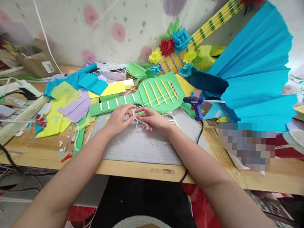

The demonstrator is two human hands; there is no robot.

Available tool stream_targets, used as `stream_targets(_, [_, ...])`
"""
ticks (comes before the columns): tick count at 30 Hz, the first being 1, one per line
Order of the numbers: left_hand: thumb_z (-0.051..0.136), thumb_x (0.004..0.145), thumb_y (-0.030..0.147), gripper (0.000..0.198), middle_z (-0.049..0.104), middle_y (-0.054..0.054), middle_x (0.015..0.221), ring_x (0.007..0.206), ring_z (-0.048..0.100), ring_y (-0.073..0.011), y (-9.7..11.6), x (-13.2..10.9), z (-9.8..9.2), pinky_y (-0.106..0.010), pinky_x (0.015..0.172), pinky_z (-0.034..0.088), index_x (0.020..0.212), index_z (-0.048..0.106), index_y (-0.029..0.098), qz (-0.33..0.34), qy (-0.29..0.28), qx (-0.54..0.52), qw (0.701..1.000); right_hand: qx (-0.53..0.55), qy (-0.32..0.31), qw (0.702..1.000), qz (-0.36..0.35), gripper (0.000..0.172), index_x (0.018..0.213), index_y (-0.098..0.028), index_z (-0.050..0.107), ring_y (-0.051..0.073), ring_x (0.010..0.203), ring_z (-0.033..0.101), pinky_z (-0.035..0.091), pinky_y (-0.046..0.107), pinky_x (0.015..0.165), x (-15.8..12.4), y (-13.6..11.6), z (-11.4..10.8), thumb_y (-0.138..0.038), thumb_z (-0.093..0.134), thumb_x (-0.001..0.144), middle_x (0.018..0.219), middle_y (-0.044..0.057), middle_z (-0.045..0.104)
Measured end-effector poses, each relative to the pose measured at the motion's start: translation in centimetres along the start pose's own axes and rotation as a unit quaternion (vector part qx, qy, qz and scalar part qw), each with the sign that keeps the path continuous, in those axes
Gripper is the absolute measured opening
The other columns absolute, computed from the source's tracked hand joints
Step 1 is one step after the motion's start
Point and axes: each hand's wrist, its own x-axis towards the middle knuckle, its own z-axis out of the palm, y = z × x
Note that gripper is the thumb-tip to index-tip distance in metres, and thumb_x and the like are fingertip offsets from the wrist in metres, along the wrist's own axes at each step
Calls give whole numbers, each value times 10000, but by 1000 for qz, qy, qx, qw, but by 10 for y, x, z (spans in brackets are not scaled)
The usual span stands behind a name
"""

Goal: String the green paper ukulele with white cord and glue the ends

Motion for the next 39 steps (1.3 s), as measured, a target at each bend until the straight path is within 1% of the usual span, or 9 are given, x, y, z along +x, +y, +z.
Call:
stream_targets(6, [537,837,211,244,672,8,728,831,554,-181,0,-2,2,-316,770,439,1079,567,200,30,1,12,999,-2,-31,999,8,351,1027,-217,434,23,363,485,348,134,307,1,3,6,-178,639,744,758,-61,652])
stream_targets(16, [526,827,194,250,677,11,742,797,569,-176,5,0,2,-309,741,451,1070,580,216,74,15,48,996,54,-95,994,24,560,1134,-228,430,28,435,529,376,141,376,-1,1,0,-186,734,666,828,-44,659])
stream_targets(21, [523,831,195,238,679,11,738,784,582,-178,5,0,2,-319,754,449,1066,561,217,97,33,76,992,2,-14,999,34,419,1058,-207,453,14,360,415,272,149,327,0,-2,7,-189,683,708,747,-42,675])
stream_targets(24, [519,836,201,231,679,10,734,789,592,-181,4,0,1,-323,759,443,1066,539,208,94,37,73,992,-68,73,995,23,296,1014,-198,488,56,420,496,347,181,378,3,0,8,-156,620,752,739,-25,663])
stream_targets(26, [509,840,198,227,679,8,739,785,590,-182,4,-1,1,-325,764,436,1065,534,206,93,30,73,993,-158,156,974,-38,195,964,-192,531,110,583,597,447,229,504,5,3,6,-133,577,784,771,2,660])
stream_targets(28, [498,849,206,218,677,6,743,788,587,-188,3,-1,1,-331,771,425,1064,537,209,88,14,77,993,-286,216,922,-144,124,905,-191,583,154,773,619,486,294,681,7,6,1,-120,547,811,841,34,665])
stream_targets(31, [498,865,247,213,670,6,736,801,589,-197,1,-1,1,-348,806,398,1072,536,210,80,-10,76,994,-446,216,824,-275,143,867,-189,638,196,931,562,439,355,835,8,7,-9,-156,499,871,914,77,646])
stream_targets(33, [510,864,272,223,665,9,730,789,589,-195,0,-2,0,-361,839,378,1077,531,209,66,-21,72,995,-500,180,789,-309,178,857,-184,647,207,929,531,423,356,831,6,6,-15,-223,480,903,895,90,620])
stream_targets(39, [431,876,274,151,625,-7,722,735,550,-180,-1,-1,-4,-368,797,348,853,564,205,-12,-45,53,998,-509,133,801,-287,312,690,-181,531,170,792,473,383,306,748,4,7,-18,-303,393,942,759,50,517])
